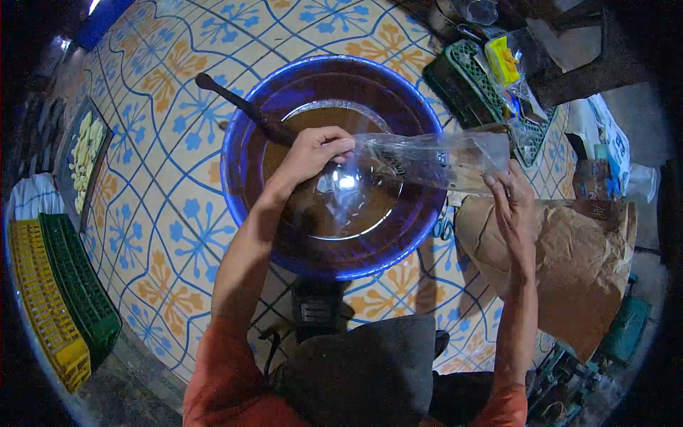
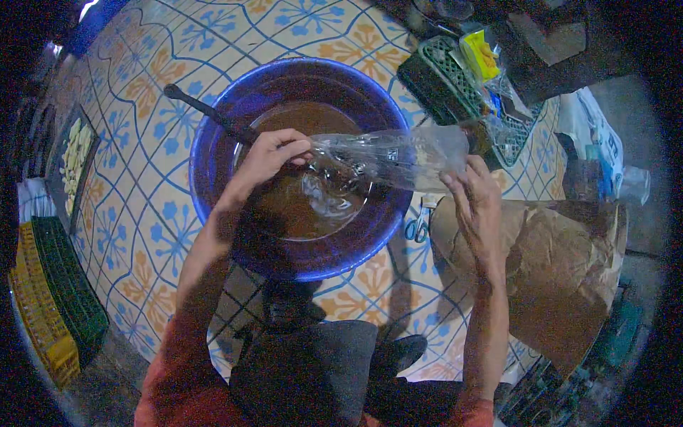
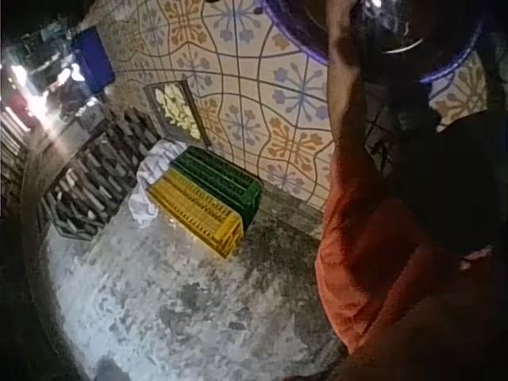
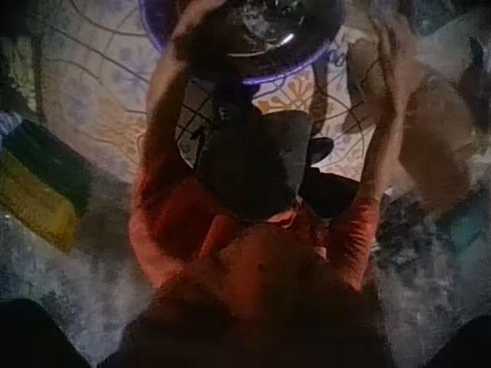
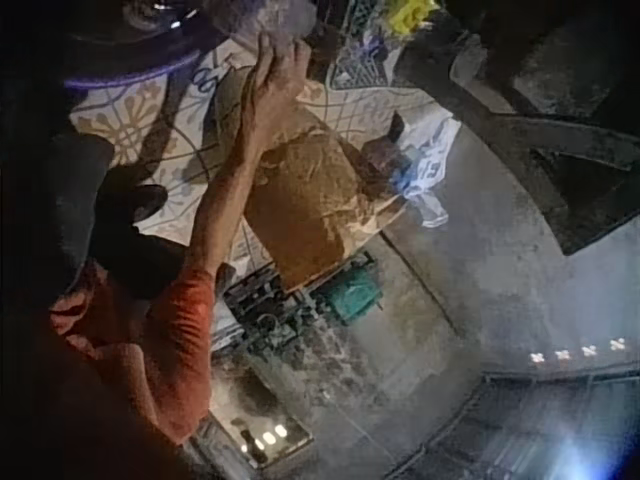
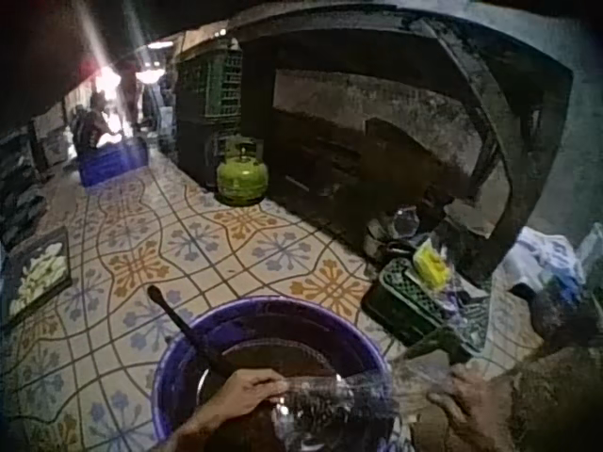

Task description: The person pours oil from plastic pouches into a large blue bowl containing a dark brown liquid mixture. They use scissors to open the pouches and later reach into a large paper bag to handle pieces of dough.

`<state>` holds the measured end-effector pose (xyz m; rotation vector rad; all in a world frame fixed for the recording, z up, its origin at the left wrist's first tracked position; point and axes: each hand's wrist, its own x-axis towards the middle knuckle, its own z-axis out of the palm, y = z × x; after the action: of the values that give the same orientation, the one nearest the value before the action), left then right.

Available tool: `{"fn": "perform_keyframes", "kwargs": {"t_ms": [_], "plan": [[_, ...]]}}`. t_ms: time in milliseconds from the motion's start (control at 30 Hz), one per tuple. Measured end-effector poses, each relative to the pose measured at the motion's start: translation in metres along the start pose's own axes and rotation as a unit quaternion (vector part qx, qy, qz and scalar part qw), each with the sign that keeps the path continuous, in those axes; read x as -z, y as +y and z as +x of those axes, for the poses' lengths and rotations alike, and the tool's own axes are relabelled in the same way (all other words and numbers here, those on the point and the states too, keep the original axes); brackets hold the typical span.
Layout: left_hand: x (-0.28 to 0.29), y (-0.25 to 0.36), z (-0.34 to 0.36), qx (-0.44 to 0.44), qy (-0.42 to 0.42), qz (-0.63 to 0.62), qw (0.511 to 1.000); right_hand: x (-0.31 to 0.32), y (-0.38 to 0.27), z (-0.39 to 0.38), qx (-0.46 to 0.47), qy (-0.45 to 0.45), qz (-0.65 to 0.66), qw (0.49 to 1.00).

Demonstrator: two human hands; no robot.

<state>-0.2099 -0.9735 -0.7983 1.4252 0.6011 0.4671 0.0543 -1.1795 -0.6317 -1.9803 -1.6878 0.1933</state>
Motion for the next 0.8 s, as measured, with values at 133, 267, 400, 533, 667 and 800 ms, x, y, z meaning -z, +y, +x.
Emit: {"fn": "perform_keyframes", "kwargs": {"t_ms": [133,267,400,533,667,800], "plan": [[-0.007,0.009,0.007,0.005,0.034,-0.126,0.991,0.010,-0.002,-0.002,0.035,0.012,-0.067,0.997],[-0.014,0.028,0.005,0.023,0.109,-0.205,0.972,0.020,0.001,-0.001,0.001,0.012,-0.014,1.000],[-0.013,0.017,0.010,0.012,0.087,-0.192,0.978,0.026,-0.009,0.002,0.017,0.003,-0.037,0.999],[-0.012,0.009,0.013,-0.003,0.071,-0.182,0.981,0.036,-0.018,0.011,0.029,-0.029,-0.054,0.998],[-0.005,0.007,0.011,-0.010,0.066,-0.166,0.984,0.038,-0.021,0.020,0.088,-0.012,-0.078,0.993],[-0.008,0.016,0.010,-0.016,0.075,-0.175,0.982,0.046,-0.035,0.028,0.053,-0.028,-0.102,0.993]]}}
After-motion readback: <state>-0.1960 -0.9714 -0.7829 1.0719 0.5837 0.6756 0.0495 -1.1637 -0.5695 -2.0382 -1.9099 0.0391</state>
